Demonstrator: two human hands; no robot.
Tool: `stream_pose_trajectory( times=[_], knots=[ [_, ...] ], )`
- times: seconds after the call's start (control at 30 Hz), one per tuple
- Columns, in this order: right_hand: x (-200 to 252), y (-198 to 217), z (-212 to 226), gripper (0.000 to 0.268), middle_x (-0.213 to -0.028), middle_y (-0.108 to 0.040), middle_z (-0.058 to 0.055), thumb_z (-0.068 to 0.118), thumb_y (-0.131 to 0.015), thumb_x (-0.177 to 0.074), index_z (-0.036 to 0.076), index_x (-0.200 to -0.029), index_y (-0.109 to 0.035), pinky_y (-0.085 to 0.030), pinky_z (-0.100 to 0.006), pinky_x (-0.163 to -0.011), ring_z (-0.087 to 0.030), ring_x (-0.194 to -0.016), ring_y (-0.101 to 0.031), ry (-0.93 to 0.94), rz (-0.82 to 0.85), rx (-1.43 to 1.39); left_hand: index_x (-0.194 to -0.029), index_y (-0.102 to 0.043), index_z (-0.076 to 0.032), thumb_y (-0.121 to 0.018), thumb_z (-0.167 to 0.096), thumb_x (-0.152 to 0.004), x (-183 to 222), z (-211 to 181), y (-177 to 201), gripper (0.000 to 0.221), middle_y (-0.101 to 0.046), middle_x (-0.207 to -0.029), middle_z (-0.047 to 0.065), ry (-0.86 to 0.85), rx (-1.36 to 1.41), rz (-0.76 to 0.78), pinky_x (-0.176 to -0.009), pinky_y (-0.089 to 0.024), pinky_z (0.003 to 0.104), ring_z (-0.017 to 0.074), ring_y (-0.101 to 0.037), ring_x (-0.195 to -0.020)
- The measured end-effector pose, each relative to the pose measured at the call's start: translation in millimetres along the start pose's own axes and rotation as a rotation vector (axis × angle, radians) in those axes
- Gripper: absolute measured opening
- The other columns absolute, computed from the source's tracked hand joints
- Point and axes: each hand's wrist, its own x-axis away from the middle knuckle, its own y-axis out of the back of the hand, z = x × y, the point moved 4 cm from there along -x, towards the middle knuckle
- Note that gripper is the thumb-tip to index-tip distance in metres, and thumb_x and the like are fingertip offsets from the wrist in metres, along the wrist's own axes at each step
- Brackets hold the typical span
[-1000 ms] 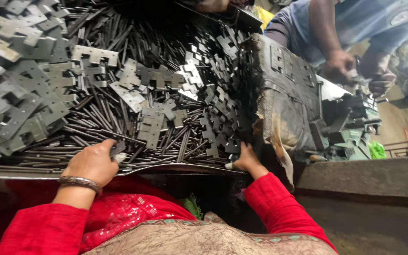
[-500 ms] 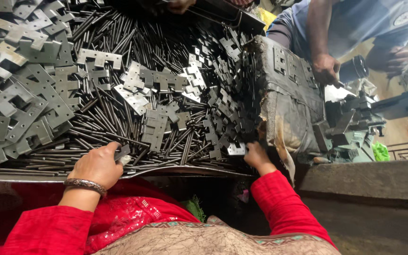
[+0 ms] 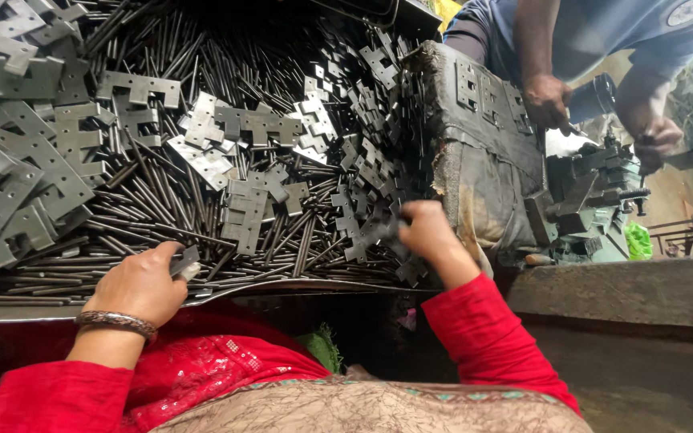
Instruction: The person sorts through a bin of metal pieces and rods by hand, picking up individual metal plates and arranging them on a workbench next to other workers.
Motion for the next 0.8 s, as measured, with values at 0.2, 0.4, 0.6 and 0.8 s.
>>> stream_pose_trajectory(
  times=[0.2,0.4,0.6,0.8],
  knots=[
    [-18.7,31.4,17.0,0.051,-0.116,-0.075,-0.016,0.026,-0.078,-0.086,0.003,-0.129,-0.066,-0.056,-0.028,-0.092,-0.018,-0.104,-0.07,-0.024,-0.066,-0.76,-0.135,-0.064,-0.023,-0.067,-0.029,-0.086,1.1,1.3,-1.1,0.05,-0.074,-0.114,0.018,-0.005,-0.006,-0.003,-0.095,-0.056,0.049,0.0378,-0.071,-0.107],
    [52.5,-94.6,-100.2,0.125,-0.134,-0.057,-0.031,0.056,-0.098,-0.054,-0.004,-0.146,-0.038,-0.048,-0.04,-0.106,-0.041,-0.125,-0.058,-0.423,0.524,0.127,-0.135,-0.063,-0.023,-0.067,-0.033,-0.087,-0.8,-0.6,0.3,0.049,-0.074,-0.116,0.015,-0.011,0.008,0.007,-0.095,-0.056,0.048,0.0376,-0.07,-0.108],
    [79.1,-125.6,-158.3,0.141,-0.138,-0.053,-0.036,0.053,-0.096,-0.054,-0.01,-0.154,-0.02,-0.048,-0.039,-0.108,-0.043,-0.128,-0.057,-0.466,0.482,0.105,-0.135,-0.063,-0.024,-0.066,-0.035,-0.088,1.0,-1.7,-0.9,0.048,-0.074,-0.117,0.015,-0.011,-0.007,0.022,-0.095,-0.056,0.048,0.0378,-0.07,-0.108],
    [63.3,-116.3,-154.1,0.058,-0.127,-0.064,-0.03,0.033,-0.07,-0.085,0.005,-0.134,-0.062,-0.053,-0.049,-0.1,-0.045,-0.116,-0.064,-0.337,0.37,0.342,-0.133,-0.064,-0.022,-0.066,-0.032,-0.087,1.8,-0.4,1.8,0.047,-0.073,-0.12,0.013,-0.015,0.036,-0.012,-0.095,-0.055,0.049,0.0374,-0.069,-0.109]
  ],
)
